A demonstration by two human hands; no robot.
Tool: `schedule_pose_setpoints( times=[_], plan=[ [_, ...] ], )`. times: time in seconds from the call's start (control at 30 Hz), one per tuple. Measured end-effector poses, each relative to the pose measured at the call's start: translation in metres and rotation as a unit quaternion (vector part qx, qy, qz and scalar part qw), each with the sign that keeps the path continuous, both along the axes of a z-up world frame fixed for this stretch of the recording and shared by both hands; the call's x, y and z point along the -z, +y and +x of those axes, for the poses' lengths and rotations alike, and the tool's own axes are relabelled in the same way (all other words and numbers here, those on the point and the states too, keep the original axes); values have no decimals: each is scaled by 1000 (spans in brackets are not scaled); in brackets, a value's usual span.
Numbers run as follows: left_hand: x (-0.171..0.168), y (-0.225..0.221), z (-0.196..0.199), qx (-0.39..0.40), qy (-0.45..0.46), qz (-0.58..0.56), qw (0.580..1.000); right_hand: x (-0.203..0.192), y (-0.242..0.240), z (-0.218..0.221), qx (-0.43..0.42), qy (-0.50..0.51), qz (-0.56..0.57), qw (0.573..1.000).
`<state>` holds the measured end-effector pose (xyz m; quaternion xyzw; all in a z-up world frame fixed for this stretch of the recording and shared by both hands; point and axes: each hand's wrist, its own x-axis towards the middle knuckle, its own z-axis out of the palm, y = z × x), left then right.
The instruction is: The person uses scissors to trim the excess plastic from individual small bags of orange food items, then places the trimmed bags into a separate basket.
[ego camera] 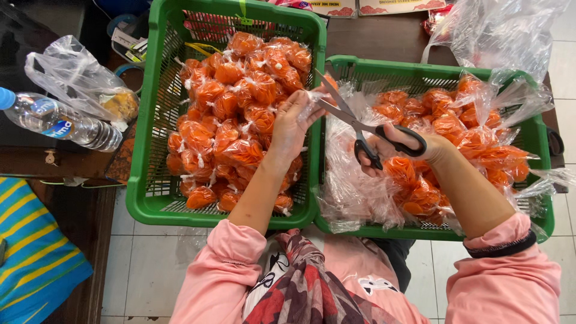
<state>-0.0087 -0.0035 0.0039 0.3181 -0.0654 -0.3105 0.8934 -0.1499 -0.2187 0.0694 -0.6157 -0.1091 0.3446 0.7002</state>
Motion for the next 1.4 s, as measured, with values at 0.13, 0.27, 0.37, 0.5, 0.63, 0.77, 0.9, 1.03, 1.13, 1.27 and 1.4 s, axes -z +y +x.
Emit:
schedule_pose_setpoints(
  times=[0.13,0.27,0.37,0.5,0.63,0.77,0.9,1.03,1.13,1.27,1.4],
  plan=[
    [8,-5,-2,14,-15,-9,1000,9,-1,12,-24,0,25,999],
    [26,-12,-1,23,-40,13,999,13,2,17,-31,11,57,998],
    [35,-15,-3,26,-53,31,998,17,2,20,-35,16,73,997],
    [56,-20,0,17,-61,48,997,29,-4,15,-5,35,106,994],
    [51,-19,-3,19,-59,52,997,25,-4,14,15,49,110,993],
    [39,-19,-12,38,-87,55,994,8,9,9,-16,30,70,997],
    [38,-17,-14,40,-86,56,994,23,3,8,-17,33,96,995],
    [29,-15,-14,29,-88,45,995,27,1,3,4,48,113,992],
    [21,-14,-19,46,-98,45,993,19,11,-3,8,30,124,992],
    [-2,-8,-26,45,-91,41,994,40,3,-5,30,30,100,994],
    [2,-12,-33,44,-76,46,995,36,4,1,63,-13,107,992]
  ],
)
